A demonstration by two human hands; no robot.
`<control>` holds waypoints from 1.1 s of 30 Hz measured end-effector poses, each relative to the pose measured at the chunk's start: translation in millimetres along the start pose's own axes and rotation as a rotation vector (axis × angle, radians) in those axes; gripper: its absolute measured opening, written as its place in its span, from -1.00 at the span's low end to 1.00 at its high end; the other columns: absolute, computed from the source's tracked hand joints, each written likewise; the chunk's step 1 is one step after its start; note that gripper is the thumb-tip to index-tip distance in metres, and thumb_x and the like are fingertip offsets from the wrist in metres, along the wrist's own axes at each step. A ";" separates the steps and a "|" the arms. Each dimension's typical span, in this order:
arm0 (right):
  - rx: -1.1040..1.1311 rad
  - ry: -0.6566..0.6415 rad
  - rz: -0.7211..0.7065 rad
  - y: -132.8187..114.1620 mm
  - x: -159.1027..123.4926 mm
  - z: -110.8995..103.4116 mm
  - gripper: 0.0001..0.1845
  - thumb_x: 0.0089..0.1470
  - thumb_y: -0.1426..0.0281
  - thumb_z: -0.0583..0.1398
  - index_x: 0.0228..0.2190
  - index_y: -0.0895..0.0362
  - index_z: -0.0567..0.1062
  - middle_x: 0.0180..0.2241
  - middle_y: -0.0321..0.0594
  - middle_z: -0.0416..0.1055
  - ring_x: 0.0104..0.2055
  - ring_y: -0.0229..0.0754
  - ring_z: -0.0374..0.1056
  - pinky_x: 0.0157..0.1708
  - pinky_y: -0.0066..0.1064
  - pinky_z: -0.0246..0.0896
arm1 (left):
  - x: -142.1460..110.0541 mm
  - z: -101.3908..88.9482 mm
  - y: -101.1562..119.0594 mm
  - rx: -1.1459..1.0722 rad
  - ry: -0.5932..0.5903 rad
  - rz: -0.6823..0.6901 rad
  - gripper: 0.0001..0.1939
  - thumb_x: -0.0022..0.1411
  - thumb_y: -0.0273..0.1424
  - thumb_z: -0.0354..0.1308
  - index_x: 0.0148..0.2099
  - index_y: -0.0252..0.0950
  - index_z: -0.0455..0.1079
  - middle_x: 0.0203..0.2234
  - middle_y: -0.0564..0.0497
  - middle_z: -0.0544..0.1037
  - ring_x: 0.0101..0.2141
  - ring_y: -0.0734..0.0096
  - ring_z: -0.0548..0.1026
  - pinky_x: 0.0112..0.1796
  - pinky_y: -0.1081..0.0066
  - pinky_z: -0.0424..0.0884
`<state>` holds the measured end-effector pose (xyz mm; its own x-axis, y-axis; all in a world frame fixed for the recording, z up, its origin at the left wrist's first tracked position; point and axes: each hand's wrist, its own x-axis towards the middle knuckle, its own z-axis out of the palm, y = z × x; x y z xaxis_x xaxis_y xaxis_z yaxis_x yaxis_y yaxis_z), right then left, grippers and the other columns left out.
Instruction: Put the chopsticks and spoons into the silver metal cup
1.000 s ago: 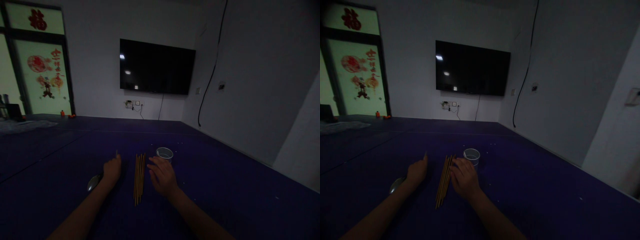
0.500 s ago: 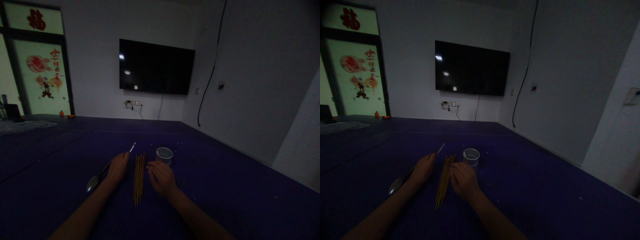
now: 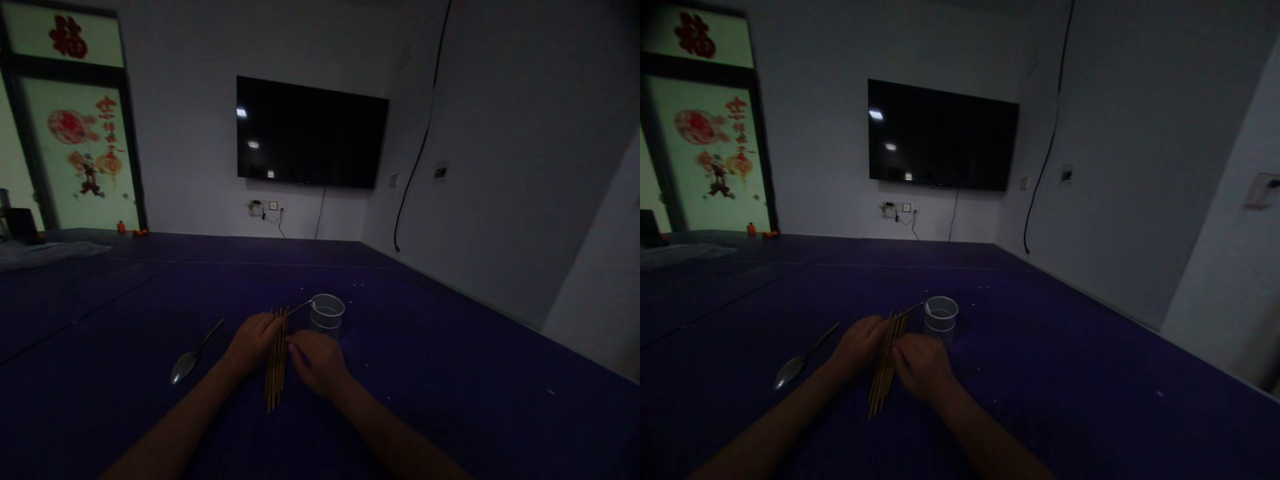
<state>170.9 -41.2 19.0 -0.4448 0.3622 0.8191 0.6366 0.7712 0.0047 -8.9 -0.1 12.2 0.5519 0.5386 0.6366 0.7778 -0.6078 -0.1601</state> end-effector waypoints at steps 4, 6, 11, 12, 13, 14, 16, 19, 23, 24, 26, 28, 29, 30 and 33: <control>-0.023 -0.057 0.004 0.0 -0.6 2.0 -0.69 0.17 0.38 -0.08 -0.40 0.12 0.43 -0.44 -0.20 0.46 -0.41 -0.24 0.38 -0.38 -0.43 0.25 | 0.1 2.5 9.5 -0.005 0.057 0.153 -0.71 0.27 -0.45 -0.15 -0.01 -0.30 0.27 -0.30 -0.11 0.45 -0.24 0.32 0.39 -0.21 0.33 0.34; -0.053 -0.059 0.019 0.4 -1.4 2.9 -0.68 0.17 0.37 -0.08 -0.44 0.12 0.42 -0.48 -0.21 0.45 -0.45 -0.24 0.36 -0.43 -0.43 0.22 | 0.3 4.0 12.6 -0.018 0.054 0.185 -0.70 0.27 -0.45 -0.16 0.01 -0.29 0.26 -0.29 -0.10 0.45 -0.24 0.33 0.40 -0.22 0.33 0.34; -0.068 -0.067 0.032 1.7 -2.9 4.4 -0.68 0.17 0.37 -0.08 -0.43 0.11 0.43 -0.46 -0.22 0.46 -0.47 -0.26 0.35 -0.45 -0.46 0.18 | 0.1 4.7 13.1 -0.017 0.001 0.157 -0.67 0.28 -0.44 -0.19 0.02 -0.30 0.26 -0.28 -0.12 0.46 -0.21 0.32 0.40 -0.19 0.31 0.34; -0.062 -0.065 0.037 1.8 -2.8 4.5 -0.68 0.17 0.37 -0.08 -0.41 0.11 0.43 -0.44 -0.21 0.47 -0.45 -0.26 0.36 -0.44 -0.46 0.18 | -0.1 4.4 12.6 -0.015 -0.001 0.150 -0.67 0.28 -0.44 -0.19 0.02 -0.30 0.26 -0.28 -0.12 0.46 -0.21 0.32 0.40 -0.19 0.31 0.34; -0.058 -0.062 0.046 1.9 -2.7 4.5 -0.69 0.17 0.37 -0.08 -0.39 0.11 0.44 -0.42 -0.21 0.47 -0.44 -0.26 0.37 -0.43 -0.46 0.19 | -0.2 4.2 12.0 -0.015 0.002 0.142 -0.67 0.28 -0.44 -0.18 0.03 -0.30 0.26 -0.29 -0.12 0.46 -0.22 0.32 0.40 -0.19 0.31 0.34; -0.058 -0.056 0.055 1.9 -2.6 4.4 -0.69 0.17 0.36 -0.07 -0.37 0.11 0.44 -0.40 -0.20 0.48 -0.43 -0.26 0.37 -0.42 -0.46 0.19 | -0.4 4.2 11.5 -0.015 0.009 0.135 -0.67 0.28 -0.44 -0.17 0.03 -0.30 0.25 -0.29 -0.12 0.46 -0.22 0.32 0.40 -0.19 0.31 0.35; -0.069 -0.038 0.079 2.5 -2.4 4.1 -0.69 0.17 0.36 -0.07 -0.35 0.11 0.45 -0.39 -0.20 0.49 -0.42 -0.25 0.38 -0.40 -0.45 0.20 | -0.6 4.5 10.8 -0.011 0.036 0.136 -0.67 0.26 -0.45 -0.15 0.05 -0.31 0.24 -0.30 -0.12 0.46 -0.23 0.32 0.41 -0.19 0.31 0.35; -0.094 -0.012 0.139 4.8 -2.5 4.2 -0.69 0.17 0.36 -0.05 -0.33 0.12 0.47 -0.38 -0.18 0.50 -0.40 -0.24 0.39 -0.38 -0.46 0.21 | -1.1 5.9 9.9 0.000 0.104 0.168 -0.64 0.25 -0.48 -0.13 0.10 -0.31 0.18 -0.32 -0.11 0.46 -0.25 0.35 0.41 -0.21 0.34 0.36; -0.116 -0.030 0.232 8.6 -2.7 4.9 -0.71 0.14 0.38 -0.02 -0.24 0.12 0.46 -0.35 -0.19 0.51 -0.37 -0.25 0.41 -0.35 -0.48 0.21 | -1.5 6.7 9.6 0.023 0.196 0.219 -0.58 0.24 -0.51 -0.13 0.16 -0.28 0.08 -0.33 -0.07 0.46 -0.29 0.38 0.41 -0.26 0.36 0.38; -0.125 -0.033 0.251 9.3 -2.7 4.9 -0.71 0.13 0.38 -0.01 -0.22 0.11 0.46 -0.33 -0.20 0.51 -0.37 -0.26 0.41 -0.34 -0.48 0.21 | -1.5 6.5 9.7 0.033 0.206 0.227 -0.57 0.24 -0.51 -0.14 0.16 -0.27 0.07 -0.34 -0.05 0.45 -0.31 0.40 0.41 -0.28 0.37 0.38; -0.144 -0.030 0.283 10.2 -2.6 4.5 -0.71 0.12 0.40 0.00 -0.19 0.09 0.45 -0.30 -0.21 0.51 -0.36 -0.26 0.41 -0.34 -0.49 0.21 | -1.3 5.5 10.2 0.049 0.207 0.243 -0.56 0.25 -0.51 -0.14 0.17 -0.25 0.05 -0.37 -0.02 0.45 -0.35 0.42 0.41 -0.30 0.40 0.38; -0.162 -0.019 0.311 10.9 -2.6 3.6 -0.70 0.10 0.42 0.01 -0.17 0.07 0.45 -0.29 -0.23 0.51 -0.36 -0.26 0.41 -0.35 -0.49 0.20 | -1.1 4.4 10.8 0.058 0.191 0.261 -0.56 0.25 -0.51 -0.15 0.18 -0.24 0.04 -0.36 -0.02 0.45 -0.34 0.41 0.40 -0.30 0.39 0.37; -0.174 -0.013 0.327 11.2 -2.6 3.2 -0.70 0.10 0.42 0.01 -0.17 0.07 0.45 -0.29 -0.24 0.51 -0.37 -0.26 0.41 -0.36 -0.49 0.20 | -1.0 4.0 11.0 0.059 0.185 0.267 -0.56 0.25 -0.51 -0.15 0.18 -0.24 0.03 -0.35 -0.02 0.45 -0.33 0.40 0.40 -0.29 0.39 0.37; -0.188 -0.008 0.345 11.7 -2.6 2.8 -0.71 0.10 0.42 0.01 -0.18 0.06 0.45 -0.30 -0.25 0.51 -0.37 -0.27 0.41 -0.37 -0.50 0.19 | -1.0 3.8 11.1 0.057 0.178 0.268 -0.55 0.25 -0.51 -0.16 0.19 -0.24 0.01 -0.34 -0.03 0.44 -0.32 0.40 0.40 -0.29 0.38 0.36; -0.230 -0.014 0.389 13.1 -2.8 2.3 -0.73 0.12 0.38 0.01 -0.21 0.05 0.46 -0.36 -0.27 0.52 -0.41 -0.27 0.41 -0.42 -0.51 0.15 | -1.2 4.0 10.9 0.047 0.164 0.267 -0.53 0.26 -0.52 -0.17 0.21 -0.24 -0.03 -0.36 -0.01 0.44 -0.33 0.41 0.40 -0.31 0.39 0.35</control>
<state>179.1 -30.8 15.5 -0.1516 0.6104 0.7775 0.8808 0.4403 -0.1740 0.1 -5.0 6.7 0.6856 0.2597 0.6801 0.6268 -0.6857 -0.3701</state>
